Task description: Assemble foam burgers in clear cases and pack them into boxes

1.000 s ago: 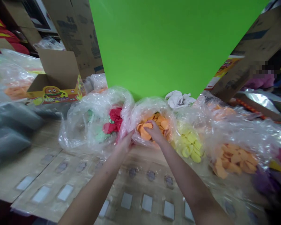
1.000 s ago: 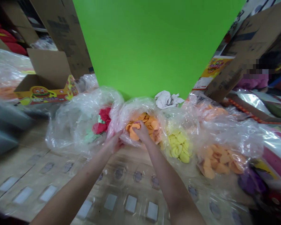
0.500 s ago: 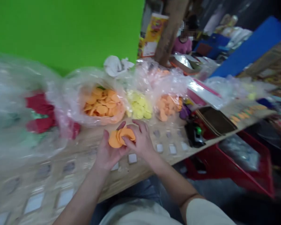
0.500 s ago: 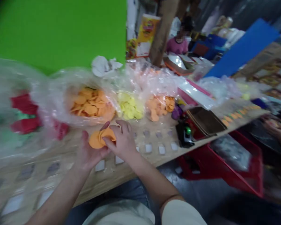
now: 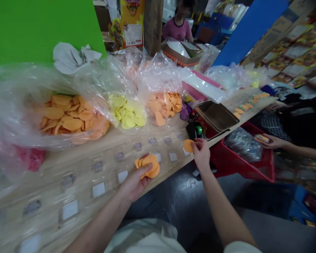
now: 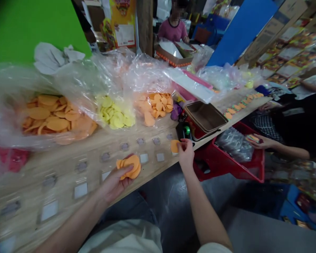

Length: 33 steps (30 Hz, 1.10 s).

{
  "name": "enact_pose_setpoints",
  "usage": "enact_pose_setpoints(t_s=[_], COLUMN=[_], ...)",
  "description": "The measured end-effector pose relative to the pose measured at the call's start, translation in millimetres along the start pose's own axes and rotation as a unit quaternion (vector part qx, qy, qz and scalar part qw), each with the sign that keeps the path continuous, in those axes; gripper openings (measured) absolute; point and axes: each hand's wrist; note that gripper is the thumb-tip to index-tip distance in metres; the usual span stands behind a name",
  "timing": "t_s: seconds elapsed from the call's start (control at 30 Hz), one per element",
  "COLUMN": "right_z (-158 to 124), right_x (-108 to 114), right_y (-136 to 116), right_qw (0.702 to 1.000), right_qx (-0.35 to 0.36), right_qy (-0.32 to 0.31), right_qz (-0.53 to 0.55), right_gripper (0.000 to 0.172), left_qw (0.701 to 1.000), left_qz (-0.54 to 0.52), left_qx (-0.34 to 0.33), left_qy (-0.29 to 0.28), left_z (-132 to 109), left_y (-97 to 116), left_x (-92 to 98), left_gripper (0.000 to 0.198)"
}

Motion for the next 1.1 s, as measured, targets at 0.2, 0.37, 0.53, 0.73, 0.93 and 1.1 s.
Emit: enact_pose_setpoints(t_s=[0.2, 0.37, 0.53, 0.73, 0.93, 1.1], right_z=[-0.5, -20.7, -52.8, -37.6, -35.6, -64.7], right_x=[-3.3, -10.0, -31.1, -17.3, -17.8, -34.0], right_y=[37.4, 1.5, -45.8, -24.3, 2.1, -25.9], right_qw=[0.957, 0.950, 0.953, 0.993, 0.939, 0.974], right_qx=[0.087, 0.161, -0.049, -0.028, 0.172, 0.118], right_qy=[-0.068, -0.030, -0.275, -0.115, -0.210, -0.171], right_qz=[-0.269, -0.266, 0.115, 0.025, -0.210, -0.090], right_gripper=[0.019, 0.023, 0.032, 0.040, 0.021, 0.034], left_qw=[0.996, 0.997, 0.981, 0.977, 0.990, 0.991], left_qz=[-0.012, 0.071, 0.187, 0.183, 0.110, 0.108], left_qx=[0.073, 0.026, -0.033, -0.054, -0.048, -0.035], left_qy=[-0.050, -0.024, 0.025, 0.091, 0.071, 0.071], left_z=[-1.8, -0.3, -1.2, -7.2, -9.5, -11.5], left_y=[5.0, 8.4, 1.6, 0.5, 5.6, -1.2], left_x=[-11.4, -16.7, -15.4, 1.1, 2.8, 1.1], left_gripper=[0.045, 0.048, 0.046, 0.045, 0.052, 0.042])
Point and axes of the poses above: each hand's wrist, its own z-axis towards the middle knuckle, its own x-axis out of the back of the hand, y = z × x, and after that the axes turned 7 degrees about x, right-handed
